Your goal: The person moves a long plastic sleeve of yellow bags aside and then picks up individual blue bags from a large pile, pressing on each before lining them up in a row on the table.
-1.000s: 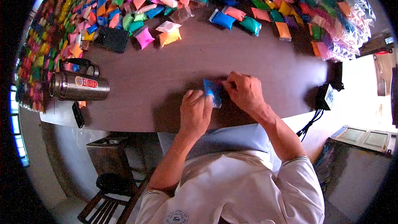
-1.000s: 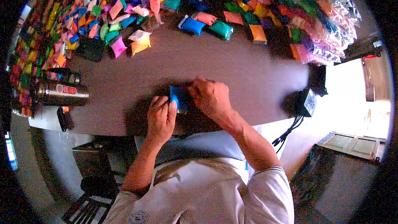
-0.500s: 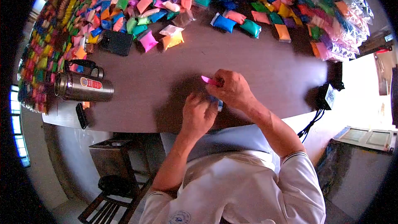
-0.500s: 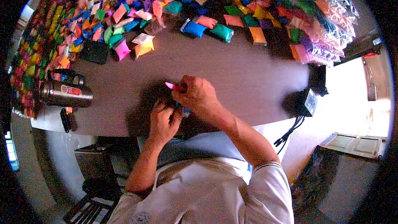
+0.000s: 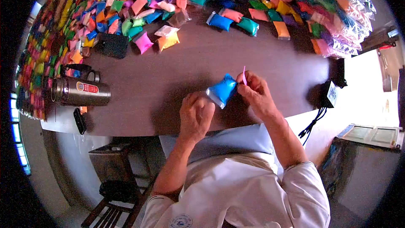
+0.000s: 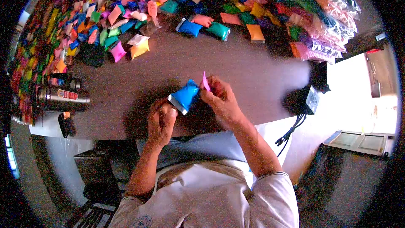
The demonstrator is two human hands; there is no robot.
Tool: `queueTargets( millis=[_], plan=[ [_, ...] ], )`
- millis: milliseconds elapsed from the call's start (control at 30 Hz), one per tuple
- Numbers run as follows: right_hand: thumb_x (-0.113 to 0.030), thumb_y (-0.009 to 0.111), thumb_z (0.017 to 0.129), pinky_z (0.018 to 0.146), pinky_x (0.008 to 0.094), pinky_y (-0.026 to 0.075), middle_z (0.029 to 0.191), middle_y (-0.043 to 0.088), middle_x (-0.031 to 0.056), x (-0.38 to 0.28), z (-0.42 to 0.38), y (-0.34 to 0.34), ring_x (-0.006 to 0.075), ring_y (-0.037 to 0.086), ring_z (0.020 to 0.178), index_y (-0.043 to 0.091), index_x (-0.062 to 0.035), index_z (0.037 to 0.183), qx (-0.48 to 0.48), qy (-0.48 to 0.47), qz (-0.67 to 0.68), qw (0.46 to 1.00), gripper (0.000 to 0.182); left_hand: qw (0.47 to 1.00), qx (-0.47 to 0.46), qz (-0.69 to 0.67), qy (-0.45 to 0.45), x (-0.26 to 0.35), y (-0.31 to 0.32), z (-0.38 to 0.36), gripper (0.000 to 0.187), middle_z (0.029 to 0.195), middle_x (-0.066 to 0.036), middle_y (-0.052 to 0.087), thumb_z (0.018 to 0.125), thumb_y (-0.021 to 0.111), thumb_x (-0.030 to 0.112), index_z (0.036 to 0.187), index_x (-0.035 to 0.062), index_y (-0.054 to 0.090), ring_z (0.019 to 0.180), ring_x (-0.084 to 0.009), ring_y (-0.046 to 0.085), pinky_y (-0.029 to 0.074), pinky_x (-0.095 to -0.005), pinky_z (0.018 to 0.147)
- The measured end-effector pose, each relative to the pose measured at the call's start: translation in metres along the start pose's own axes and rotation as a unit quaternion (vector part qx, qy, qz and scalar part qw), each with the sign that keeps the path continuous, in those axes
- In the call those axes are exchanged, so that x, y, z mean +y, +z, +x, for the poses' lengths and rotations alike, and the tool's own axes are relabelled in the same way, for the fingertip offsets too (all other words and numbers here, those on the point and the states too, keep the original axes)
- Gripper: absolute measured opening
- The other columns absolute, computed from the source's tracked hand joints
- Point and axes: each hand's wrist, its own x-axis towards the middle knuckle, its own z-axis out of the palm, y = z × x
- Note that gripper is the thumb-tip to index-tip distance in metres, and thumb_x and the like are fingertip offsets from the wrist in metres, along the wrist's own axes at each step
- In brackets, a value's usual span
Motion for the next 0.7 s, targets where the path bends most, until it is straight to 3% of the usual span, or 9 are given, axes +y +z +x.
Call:
queueTargets(
  millis=[67, 200, 300, 333, 400, 533, 600, 633, 700],
  plan=[
    [-0.015, 0.061, 0.089, 0.072, 0.0213, 0.037, 0.083, 0.049, -0.0044, 0.011, -0.001, 0.001, 0.0063, 0.044, 0.080, 0.054, -0.0037, 0.097, -0.012, 0.008, 0.059, 0.998, 0.015, 0.998, -0.010, 0.055, 0.041, -0.004, -0.002, 0.000, 0.028, 0.085, -0.016, 0.056, 0.087, 0.055, 0.029, 0.078, 0.0020, 0.058, 0.083, -0.0358, 0.053, 0.041, -0.0454, 0.079],
    [-0.004, 0.056, 0.088, 0.074, 0.0264, 0.042, 0.090, 0.055, 0.0008, 0.017, -0.001, 0.012, 0.0092, 0.048, 0.083, 0.054, -0.0009, 0.104, -0.037, -0.049, -0.067, 0.996, 0.016, 1.000, -0.004, 0.014, -0.003, 0.001, -0.005, -0.002, 0.029, 0.083, -0.018, 0.056, 0.090, 0.052, 0.028, 0.079, 0.0013, 0.058, 0.080, -0.0374, 0.053, 0.041, -0.0467, 0.078],
    [-0.007, 0.057, 0.088, 0.073, 0.0280, 0.044, 0.084, 0.056, 0.0074, 0.009, -0.001, 0.014, 0.0116, 0.050, 0.081, 0.054, 0.0017, 0.104, -0.036, 0.019, -0.223, 0.974, 0.018, 0.998, -0.032, 0.052, -0.014, 0.003, -0.006, 0.001, 0.029, 0.084, -0.020, 0.057, 0.092, 0.049, 0.025, 0.082, 0.0001, 0.058, 0.080, -0.0400, 0.053, 0.041, -0.0480, 0.077],
    [-0.007, 0.057, 0.088, 0.073, 0.0280, 0.044, 0.084, 0.056, 0.0074, 0.002, -0.003, 0.016, 0.0116, 0.050, 0.081, 0.054, 0.0017, 0.104, -0.035, 0.019, -0.223, 0.974, 0.018, 0.998, -0.022, 0.059, -0.012, 0.002, -0.005, 0.001, 0.027, 0.085, -0.021, 0.057, 0.093, 0.049, 0.024, 0.084, -0.0006, 0.058, 0.081, -0.0408, 0.053, 0.041, -0.0484, 0.077],
    [-0.011, 0.056, 0.091, 0.070, 0.0240, 0.040, 0.082, 0.048, -0.0010, -0.008, -0.005, 0.019, 0.0082, 0.044, 0.078, 0.054, 0.0006, 0.099, 0.037, 0.043, -0.178, 0.982, 0.014, 0.998, -0.014, 0.065, -0.010, 0.001, -0.003, 0.001, 0.026, 0.087, -0.021, 0.058, 0.093, 0.048, 0.022, 0.086, -0.0012, 0.059, 0.082, -0.0415, 0.054, 0.042, -0.0489, 0.077],
    [-0.016, 0.060, 0.091, 0.068, 0.0246, 0.040, 0.080, 0.048, -0.0011, -0.011, -0.011, 0.000, 0.0093, 0.045, 0.076, 0.055, 0.0007, 0.096, 0.080, 0.061, -0.208, 0.973, 0.018, 0.990, -0.011, 0.141, 0.026, -0.001, 0.002, 0.002, 0.026, 0.089, -0.023, 0.059, 0.092, 0.050, 0.021, 0.086, -0.0028, 0.059, 0.084, -0.0427, 0.055, 0.042, -0.0501, 0.079],
    [-0.024, 0.062, 0.090, 0.065, 0.0329, 0.045, 0.074, 0.057, 0.0147, -0.005, -0.016, 0.001, 0.0173, 0.054, 0.070, 0.057, -0.0016, 0.093, 0.090, 0.025, -0.231, 0.968, 0.024, 0.986, -0.015, 0.164, 0.039, -0.003, 0.005, 0.001, 0.026, 0.089, -0.023, 0.059, 0.092, 0.051, 0.021, 0.086, -0.0035, 0.059, 0.084, -0.0431, 0.055, 0.042, -0.0508, 0.079],
    [-0.024, 0.062, 0.090, 0.065, 0.0329, 0.045, 0.074, 0.057, 0.0147, -0.003, -0.017, 0.005, 0.0173, 0.054, 0.070, 0.057, -0.0016, 0.093, 0.092, 0.025, -0.232, 0.968, 0.024, 0.981, -0.007, 0.183, 0.063, -0.006, 0.007, 0.002, 0.027, 0.090, -0.024, 0.059, 0.092, 0.051, 0.021, 0.085, -0.0042, 0.059, 0.085, -0.0432, 0.055, 0.041, -0.0512, 0.080],
    [-0.028, 0.063, 0.088, 0.059, 0.0380, 0.047, 0.070, 0.059, 0.0176, 0.002, -0.017, 0.018, 0.0271, 0.059, 0.063, 0.056, -0.0035, 0.086, 0.086, -0.053, -0.347, 0.932, 0.026, 0.975, 0.001, 0.203, 0.086, -0.007, 0.009, 0.002, 0.028, 0.090, -0.024, 0.059, 0.092, 0.051, 0.021, 0.085, -0.0049, 0.059, 0.086, -0.0433, 0.055, 0.041, -0.0516, 0.080]
  ],
)
